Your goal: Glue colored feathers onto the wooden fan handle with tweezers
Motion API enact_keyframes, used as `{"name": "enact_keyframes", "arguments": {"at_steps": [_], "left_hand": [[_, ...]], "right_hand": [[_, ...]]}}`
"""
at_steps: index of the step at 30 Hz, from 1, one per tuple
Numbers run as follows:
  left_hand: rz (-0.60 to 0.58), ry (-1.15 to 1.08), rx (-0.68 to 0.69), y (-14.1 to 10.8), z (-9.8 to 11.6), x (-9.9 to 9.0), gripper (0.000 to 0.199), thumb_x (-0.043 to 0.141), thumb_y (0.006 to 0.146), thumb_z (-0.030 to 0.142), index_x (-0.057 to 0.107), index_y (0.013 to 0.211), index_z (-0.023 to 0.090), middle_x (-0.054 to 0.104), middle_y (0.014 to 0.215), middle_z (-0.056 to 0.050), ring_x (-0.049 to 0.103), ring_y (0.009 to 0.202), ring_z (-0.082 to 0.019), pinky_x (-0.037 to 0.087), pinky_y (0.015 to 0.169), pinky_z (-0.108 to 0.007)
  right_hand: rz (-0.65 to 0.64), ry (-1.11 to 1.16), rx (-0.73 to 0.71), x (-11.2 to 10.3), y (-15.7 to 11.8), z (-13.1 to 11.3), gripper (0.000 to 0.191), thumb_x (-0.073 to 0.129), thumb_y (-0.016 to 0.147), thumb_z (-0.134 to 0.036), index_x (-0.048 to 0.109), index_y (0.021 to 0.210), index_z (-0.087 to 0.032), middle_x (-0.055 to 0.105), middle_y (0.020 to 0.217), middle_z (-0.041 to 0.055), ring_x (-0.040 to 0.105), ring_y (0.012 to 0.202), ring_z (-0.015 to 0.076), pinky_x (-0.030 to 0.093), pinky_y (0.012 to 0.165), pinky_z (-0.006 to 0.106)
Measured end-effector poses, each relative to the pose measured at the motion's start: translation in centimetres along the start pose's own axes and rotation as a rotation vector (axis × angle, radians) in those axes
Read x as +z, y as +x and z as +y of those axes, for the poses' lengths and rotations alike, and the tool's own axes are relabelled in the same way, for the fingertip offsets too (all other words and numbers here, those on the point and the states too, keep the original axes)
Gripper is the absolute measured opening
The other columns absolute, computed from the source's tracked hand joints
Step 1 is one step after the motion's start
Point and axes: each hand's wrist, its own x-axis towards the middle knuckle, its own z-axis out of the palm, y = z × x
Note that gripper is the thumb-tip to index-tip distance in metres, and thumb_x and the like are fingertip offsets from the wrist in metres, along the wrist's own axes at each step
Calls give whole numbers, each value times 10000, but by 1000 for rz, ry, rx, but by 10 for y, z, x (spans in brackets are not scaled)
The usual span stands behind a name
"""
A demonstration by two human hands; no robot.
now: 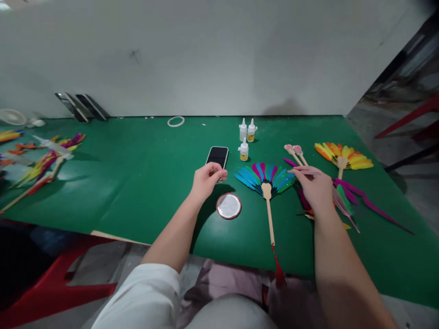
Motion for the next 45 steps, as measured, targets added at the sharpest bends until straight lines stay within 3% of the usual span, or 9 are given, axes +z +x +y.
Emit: {"name": "enact_keyframes", "arguments": {"at_steps": [10,17,23,27,29,33,35,39,45], "left_hand": [[-89,71,78,-1,-7,5,300,597,759,396,685,867,129,733,828,-84,693,760,-164,559,729,-304],[-38,370,171,-8,6,0,270,706,688,430,655,663,166,656,600,-2,577,579,-108,457,607,-232],[-218,539,153,2,16,1,250,561,818,350,675,709,156,672,615,-13,597,556,-103,453,575,-206],[-330,615,141,14,32,-10,107,617,743,199,709,788,168,722,728,-17,643,630,-108,468,621,-194],[-362,657,134,18,40,-16,61,688,682,225,695,698,166,698,633,-3,634,591,-113,456,594,-192],[-415,711,95,24,50,-20,288,694,691,387,608,546,153,604,456,7,572,440,-109,410,480,-196],[-451,716,91,26,52,-18,338,627,753,402,598,527,152,616,473,-5,576,456,-105,413,493,-195],[-444,711,139,31,50,-15,108,686,693,267,658,694,163,707,713,-5,612,637,-96,418,597,-182],[-433,744,138,34,46,-6,243,669,723,388,655,645,158,670,560,-4,549,511,-97,360,522,-198]], "right_hand": [[-33,55,-24,3,-2,-5,192,676,686,-382,729,733,-204,729,876,59,665,844,237,498,771,356],[-70,112,-77,6,-3,-8,199,664,701,-394,729,755,-214,731,886,58,668,865,240,508,789,362],[-150,152,-170,3,-8,-20,242,646,721,-434,737,755,-212,732,891,61,656,876,239,497,752,358],[-210,139,-179,-4,-14,-32,247,641,722,-442,731,742,-213,733,888,60,650,876,234,484,743,348],[-233,113,-206,-7,-16,-36,243,621,738,-430,729,747,-213,735,887,60,649,863,230,478,742,346],[-252,126,-221,-9,-21,-38,231,611,749,-418,725,773,-219,736,851,40,647,784,206,466,705,319],[-261,139,-206,-11,-23,-38,241,612,745,-433,722,760,-218,735,837,32,634,716,189,455,665,307],[-248,142,-175,-16,-24,-39,301,592,753,-473,714,776,-198,705,708,29,584,584,164,409,555,284],[-210,210,-155,-26,-27,-41,249,603,757,-423,699,754,-193,715,808,39,633,696,184,432,597,283]]}}
